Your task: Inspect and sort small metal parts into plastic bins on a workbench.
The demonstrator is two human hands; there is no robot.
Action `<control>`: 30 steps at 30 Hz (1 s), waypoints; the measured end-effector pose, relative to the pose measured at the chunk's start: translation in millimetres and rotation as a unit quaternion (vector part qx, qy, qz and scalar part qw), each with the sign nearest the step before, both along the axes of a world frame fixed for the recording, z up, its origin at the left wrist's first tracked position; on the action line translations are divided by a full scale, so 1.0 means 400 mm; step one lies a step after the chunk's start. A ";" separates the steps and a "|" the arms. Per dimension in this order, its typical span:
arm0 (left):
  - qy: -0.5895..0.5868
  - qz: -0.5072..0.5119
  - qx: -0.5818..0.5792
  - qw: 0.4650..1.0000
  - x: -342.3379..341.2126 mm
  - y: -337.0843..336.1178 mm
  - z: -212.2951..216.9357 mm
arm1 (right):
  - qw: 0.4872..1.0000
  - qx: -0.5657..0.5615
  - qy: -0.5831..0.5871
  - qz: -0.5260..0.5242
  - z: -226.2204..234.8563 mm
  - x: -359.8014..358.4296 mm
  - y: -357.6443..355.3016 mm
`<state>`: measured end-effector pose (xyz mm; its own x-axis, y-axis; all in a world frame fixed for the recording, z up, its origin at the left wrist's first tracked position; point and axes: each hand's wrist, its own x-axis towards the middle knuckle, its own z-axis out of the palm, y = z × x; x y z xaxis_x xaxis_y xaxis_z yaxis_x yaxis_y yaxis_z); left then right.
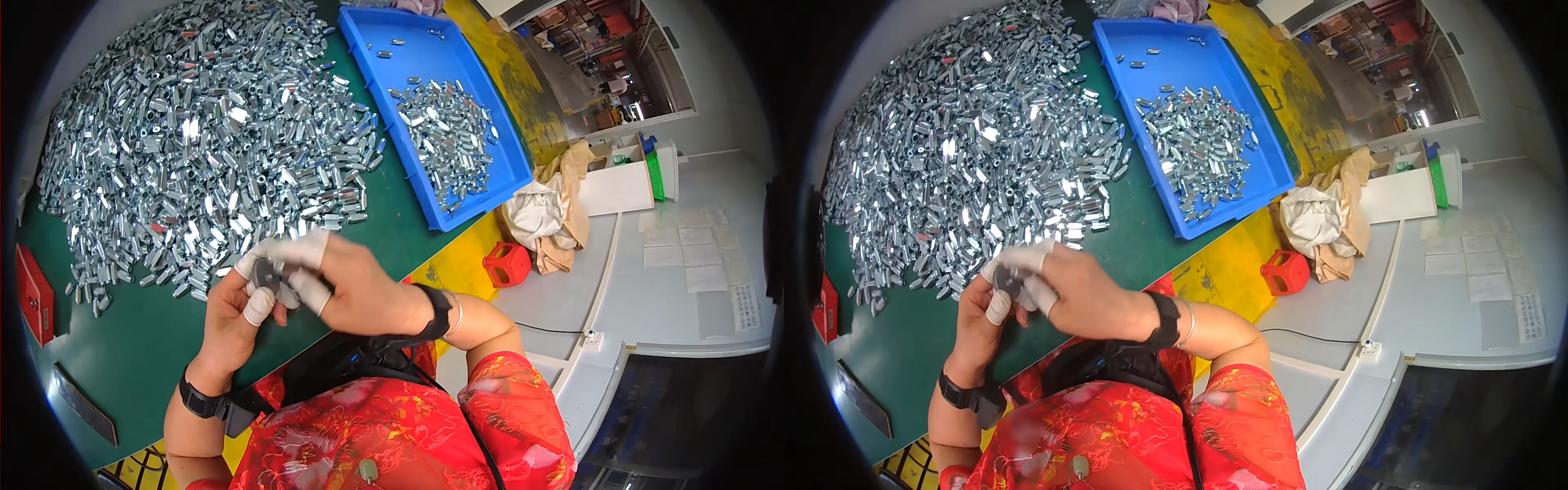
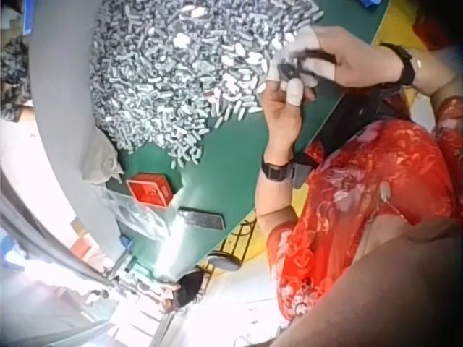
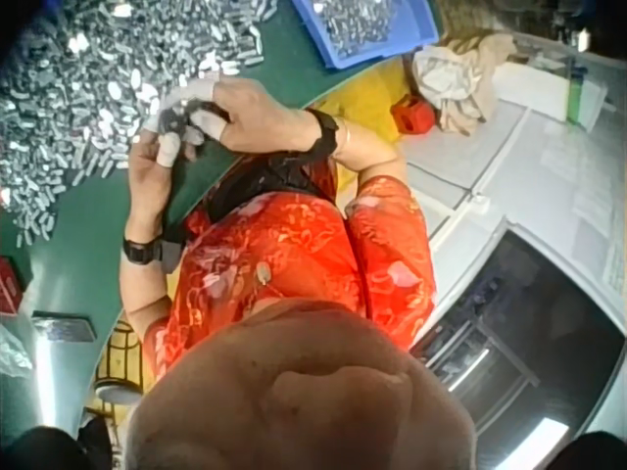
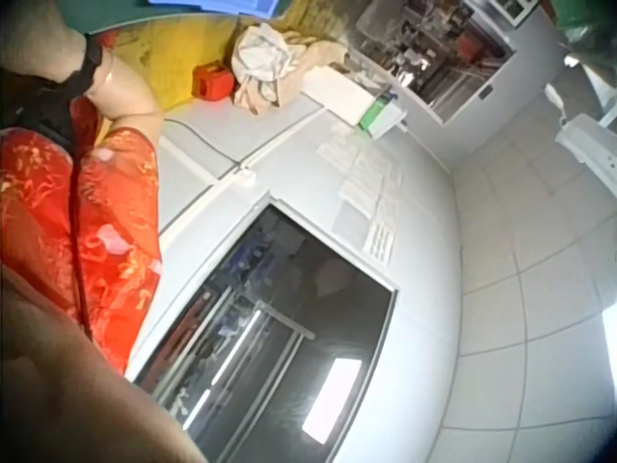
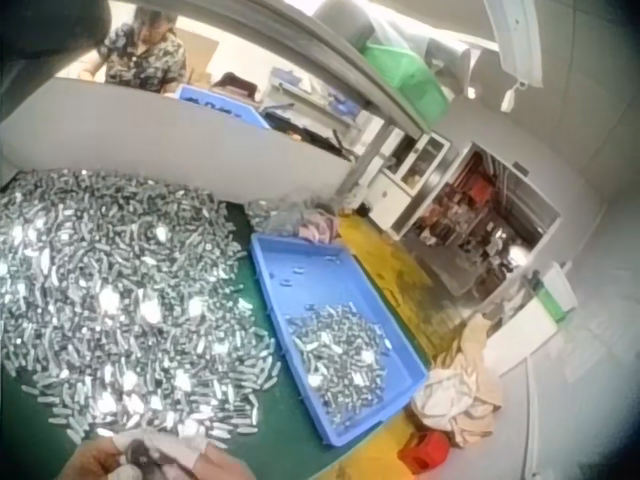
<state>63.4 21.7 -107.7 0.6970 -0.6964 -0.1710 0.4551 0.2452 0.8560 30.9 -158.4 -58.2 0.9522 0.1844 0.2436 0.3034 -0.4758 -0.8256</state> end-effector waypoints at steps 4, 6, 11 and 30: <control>0.010 0.013 0.007 1.000 0.007 -0.002 0.000 | 0.957 0.243 0.132 -0.087 0.004 0.028 -0.030; 0.021 0.035 0.030 0.999 -0.001 0.010 0.002 | 0.930 0.322 0.135 -0.113 0.008 0.031 -0.037; 0.036 0.006 -0.047 0.998 0.008 -0.007 0.001 | 0.916 0.357 0.134 -0.125 -0.008 0.009 -0.041; 0.013 -0.032 -0.121 0.992 -0.024 -0.011 0.019 | 0.995 0.001 0.070 -0.069 0.081 -0.068 0.041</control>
<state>53.8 17.3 -100.1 0.6482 -0.7614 -0.0122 0.4980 0.4117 0.7632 3.6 -142.0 -25.9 0.9930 0.0494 0.1076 0.1178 -0.5038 -0.8558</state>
